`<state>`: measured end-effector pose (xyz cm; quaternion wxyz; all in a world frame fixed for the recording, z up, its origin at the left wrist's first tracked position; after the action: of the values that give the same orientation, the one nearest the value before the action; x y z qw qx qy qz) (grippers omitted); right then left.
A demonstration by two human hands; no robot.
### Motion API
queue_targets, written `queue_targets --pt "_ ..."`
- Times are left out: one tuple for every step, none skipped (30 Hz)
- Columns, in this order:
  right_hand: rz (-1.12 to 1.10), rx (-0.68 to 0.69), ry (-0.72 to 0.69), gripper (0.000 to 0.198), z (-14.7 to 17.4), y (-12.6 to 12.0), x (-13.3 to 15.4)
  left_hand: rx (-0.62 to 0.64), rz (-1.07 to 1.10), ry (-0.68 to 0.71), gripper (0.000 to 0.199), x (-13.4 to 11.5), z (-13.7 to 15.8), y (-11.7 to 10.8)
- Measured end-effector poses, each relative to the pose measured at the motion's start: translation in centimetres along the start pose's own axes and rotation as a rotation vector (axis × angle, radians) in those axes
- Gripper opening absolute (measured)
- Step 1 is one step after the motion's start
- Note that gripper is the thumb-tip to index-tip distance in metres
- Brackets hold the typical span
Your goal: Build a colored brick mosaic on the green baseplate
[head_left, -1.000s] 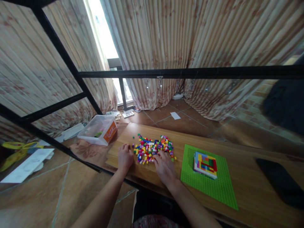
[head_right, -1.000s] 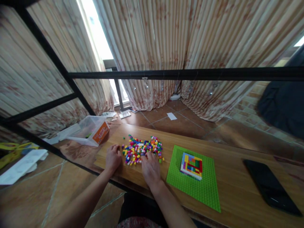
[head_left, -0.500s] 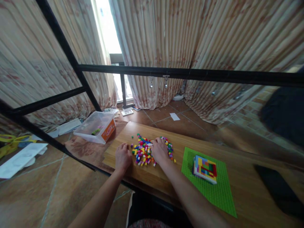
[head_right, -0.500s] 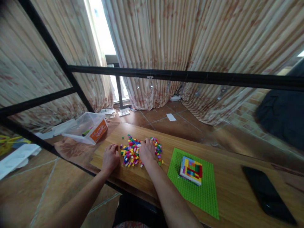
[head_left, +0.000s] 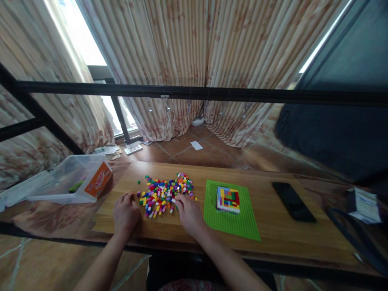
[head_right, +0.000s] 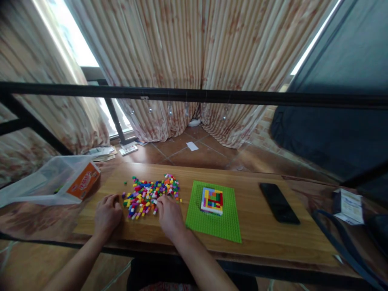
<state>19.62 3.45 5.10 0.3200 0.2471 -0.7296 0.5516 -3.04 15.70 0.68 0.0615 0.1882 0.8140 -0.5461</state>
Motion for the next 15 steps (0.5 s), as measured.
queue_targets --pt "-0.120 -0.019 0.039 0.020 1.4 -0.5 -0.6 -0.001 -0.001 0.002 0.033 0.0 0.0 -0.1" --pt "-0.250 -0.022 0.115 0.022 2.7 -0.8 -1.5 -0.001 -0.003 0.004 0.033 -0.1 -0.1 -0.1" --pt "-0.390 -0.029 0.215 0.024 4.1 -1.0 -2.4 0.002 -0.007 0.006 0.034 -0.1 -0.1 -0.1" --pt "-0.528 -0.037 0.290 0.027 5.5 -1.2 -3.3 0.007 -0.013 0.007 0.034 -0.2 -0.2 -0.1" --pt "-0.642 -0.055 0.355 0.030 6.7 -1.5 -4.1 0.012 -0.020 0.007 0.035 -0.2 -0.2 -0.1" --pt "-0.739 -0.073 0.420 0.033 8.0 -1.7 -4.8 0.016 -0.026 0.006 0.035 -0.2 -0.2 -0.1" --pt "-0.821 -0.091 0.483 0.035 9.2 -2.0 -5.5 0.019 -0.030 0.007 0.036 -0.2 -0.3 -0.1" --pt "-0.887 -0.105 0.543 0.036 10.3 -2.3 -6.2 0.022 -0.033 0.010 0.036 -0.2 -0.3 -0.1" --pt "-0.941 -0.120 0.593 0.037 11.3 -2.6 -6.8 0.024 -0.035 0.015 0.037 -0.2 -0.3 -0.1" --pt "-0.982 -0.138 0.632 0.038 12.3 -3.0 -7.4 0.025 -0.036 0.020 0.037 -0.2 -0.4 0.0" --pt "-1.010 -0.156 0.660 0.038 13.0 -3.5 -8.0 0.025 -0.037 0.025 0.037 -0.2 -0.4 0.0" --pt "-1.023 -0.168 0.678 0.038 13.7 -3.9 -8.5 0.025 -0.040 0.028 0.037 -0.2 -0.4 0.0" --pt "-1.023 -0.176 0.690 0.038 14.1 -4.4 -8.9 0.024 -0.043 0.026 0.037 -0.2 -0.4 0.0" --pt "-1.011 -0.180 0.693 0.039 14.3 -4.9 -9.3 0.022 -0.045 0.022 0.037 -0.2 -0.4 0.0" --pt "-0.988 -0.185 0.691 0.040 14.4 -5.4 -9.7 0.021 -0.047 0.017 0.037 -0.1 -0.4 0.0"
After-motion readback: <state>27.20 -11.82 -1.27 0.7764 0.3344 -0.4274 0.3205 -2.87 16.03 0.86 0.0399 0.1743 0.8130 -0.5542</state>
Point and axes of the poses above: each hand's wrist, its own z-axis away from the middle knuckle, its own y-axis out of the palm, x = y × z, the point moved 5 cm from there along -z, towards the middle knuckle, and after that the axes turned 1 degree about x, right-handed, at the moved point
